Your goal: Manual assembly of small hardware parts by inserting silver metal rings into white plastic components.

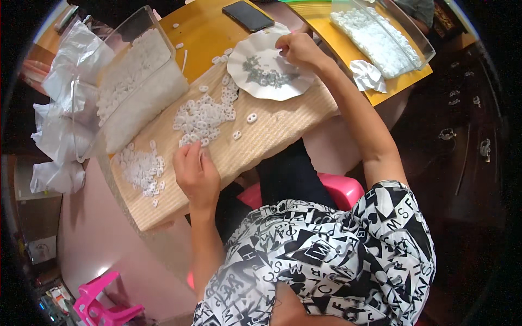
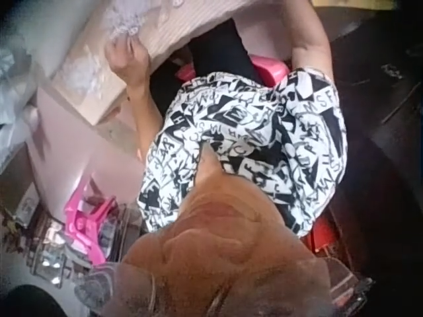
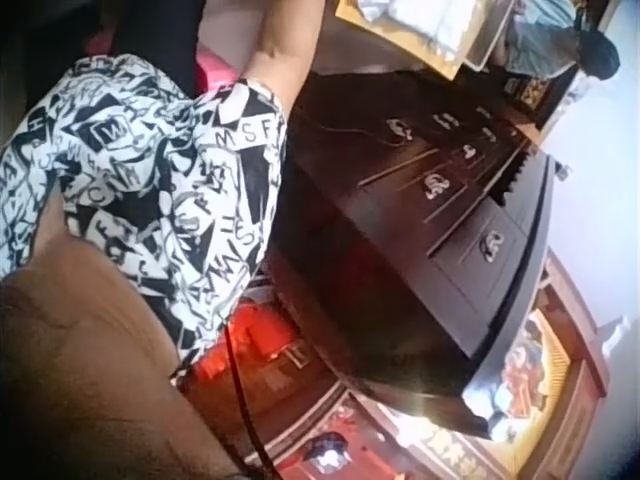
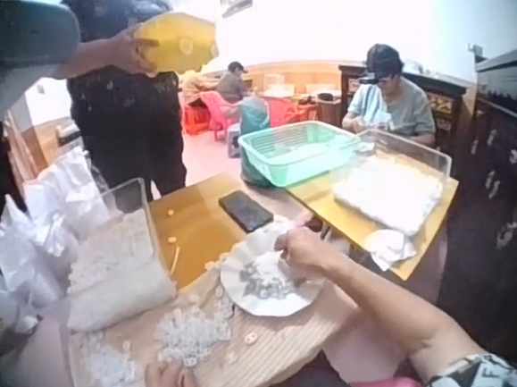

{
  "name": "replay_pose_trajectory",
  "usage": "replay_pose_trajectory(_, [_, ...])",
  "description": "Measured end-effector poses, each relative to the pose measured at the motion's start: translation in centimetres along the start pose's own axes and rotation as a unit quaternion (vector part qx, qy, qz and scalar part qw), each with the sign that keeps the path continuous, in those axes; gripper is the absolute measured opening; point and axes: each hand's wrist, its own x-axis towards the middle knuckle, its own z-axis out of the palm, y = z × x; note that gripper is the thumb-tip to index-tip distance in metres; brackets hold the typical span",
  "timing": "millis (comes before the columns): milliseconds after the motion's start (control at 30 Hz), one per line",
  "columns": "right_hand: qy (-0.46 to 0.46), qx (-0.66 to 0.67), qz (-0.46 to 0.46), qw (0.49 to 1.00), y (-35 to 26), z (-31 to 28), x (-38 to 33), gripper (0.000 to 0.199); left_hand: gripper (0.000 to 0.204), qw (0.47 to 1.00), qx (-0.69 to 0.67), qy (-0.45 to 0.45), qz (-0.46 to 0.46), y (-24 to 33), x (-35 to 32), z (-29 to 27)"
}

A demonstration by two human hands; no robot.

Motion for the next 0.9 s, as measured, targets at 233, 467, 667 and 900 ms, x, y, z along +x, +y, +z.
replay_pose_trajectory(233, [-0.059,-0.080,-0.012,0.995,-1.0,0.7,0.8,0.013,0.022,0.998,-0.044,-0.008,-0.045,0.8,0.2,-0.5])
replay_pose_trajectory(467, [-0.036,-0.171,-0.119,0.977,-3.9,1.2,0.7,0.013,0.018,0.989,-0.139,-0.040,-0.042,1.4,-0.1,0.6])
replay_pose_trajectory(667, [-0.091,-0.172,-0.053,0.979,-5.6,0.2,0.6,0.013,0.018,0.988,-0.131,-0.070,-0.038,1.3,-0.2,0.5])
replay_pose_trajectory(900, [-0.112,-0.206,-0.103,0.967,-4.9,1.2,-0.5,0.012,0.021,0.992,-0.115,-0.061,0.003,1.9,0.6,2.1])
